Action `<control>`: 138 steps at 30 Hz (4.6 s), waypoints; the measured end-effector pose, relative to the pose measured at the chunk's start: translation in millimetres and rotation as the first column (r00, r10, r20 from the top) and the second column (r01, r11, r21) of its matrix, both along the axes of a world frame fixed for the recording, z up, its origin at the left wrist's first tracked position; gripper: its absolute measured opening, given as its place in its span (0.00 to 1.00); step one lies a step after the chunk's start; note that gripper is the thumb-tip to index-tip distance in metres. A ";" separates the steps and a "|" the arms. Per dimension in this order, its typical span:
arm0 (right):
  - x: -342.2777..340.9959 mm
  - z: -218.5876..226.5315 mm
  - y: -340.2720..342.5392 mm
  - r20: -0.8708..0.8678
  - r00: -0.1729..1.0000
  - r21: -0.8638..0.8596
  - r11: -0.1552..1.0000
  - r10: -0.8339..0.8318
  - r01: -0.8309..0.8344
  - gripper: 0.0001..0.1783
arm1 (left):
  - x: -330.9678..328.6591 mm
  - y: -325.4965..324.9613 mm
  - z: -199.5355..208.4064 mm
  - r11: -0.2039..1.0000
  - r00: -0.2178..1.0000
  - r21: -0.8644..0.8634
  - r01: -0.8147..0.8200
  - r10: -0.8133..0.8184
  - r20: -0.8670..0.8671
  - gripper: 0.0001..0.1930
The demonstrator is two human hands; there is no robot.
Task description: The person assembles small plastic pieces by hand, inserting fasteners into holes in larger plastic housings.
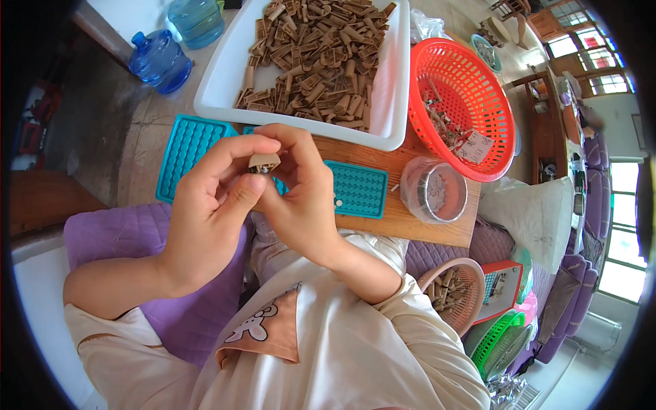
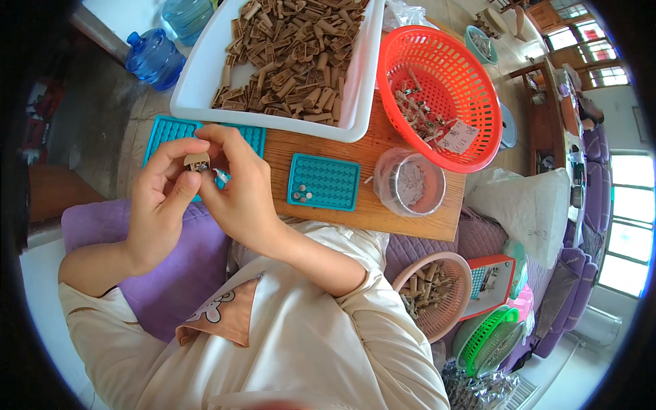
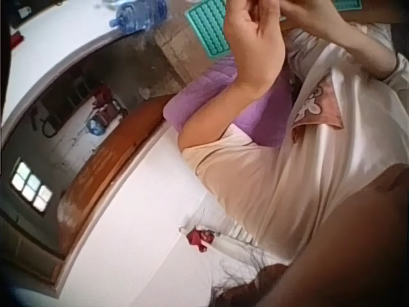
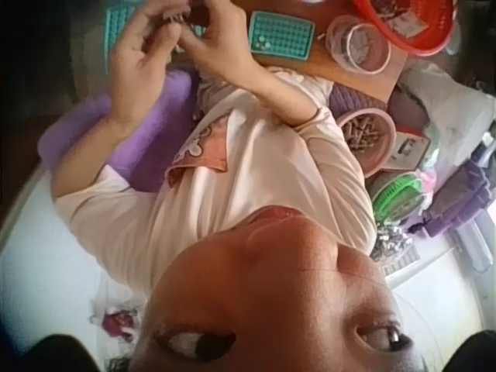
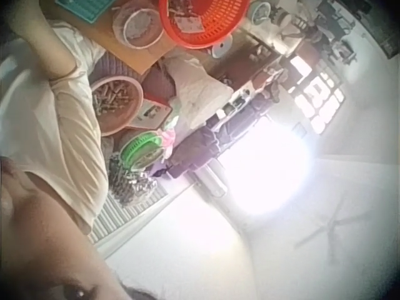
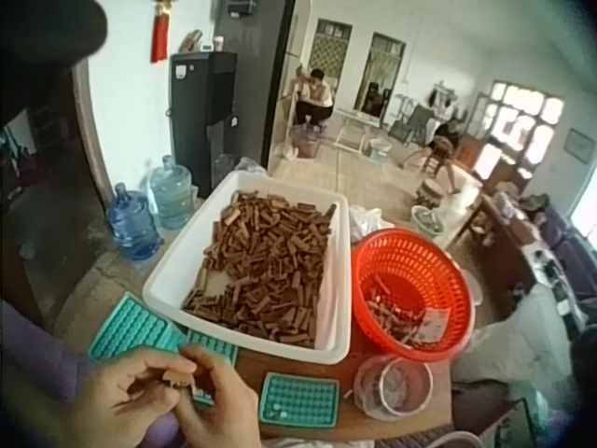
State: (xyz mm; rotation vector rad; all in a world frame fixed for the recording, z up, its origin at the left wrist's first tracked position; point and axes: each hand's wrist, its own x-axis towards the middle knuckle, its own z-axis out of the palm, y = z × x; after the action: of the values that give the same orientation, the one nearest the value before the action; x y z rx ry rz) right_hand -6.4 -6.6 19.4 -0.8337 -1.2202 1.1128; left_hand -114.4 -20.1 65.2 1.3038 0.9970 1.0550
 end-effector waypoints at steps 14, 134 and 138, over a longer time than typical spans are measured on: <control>8.9 -6.0 -9.2 -0.048 0.987 -0.071 0.985 0.152 -0.155 0.19 | -3.4 3.6 -2.8 0.988 0.992 -0.109 0.112 -0.118 -0.043 0.13; 127.6 -89.0 -26.0 0.811 0.582 -0.114 0.992 0.061 0.054 0.13 | -3.2 9.5 9.3 0.838 0.944 -0.463 0.287 -0.330 -0.010 0.10; 116.4 -107.3 -36.3 0.899 0.436 -0.019 0.998 0.047 -0.067 0.13 | -3.9 9.3 7.1 0.838 0.948 -0.465 0.287 -0.317 0.015 0.10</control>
State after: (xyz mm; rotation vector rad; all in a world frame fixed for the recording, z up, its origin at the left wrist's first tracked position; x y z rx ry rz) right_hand 110.0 -42.9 -87.9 -1.4846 -2.1645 0.6406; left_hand -118.3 -10.8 72.3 1.0539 0.9748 0.4913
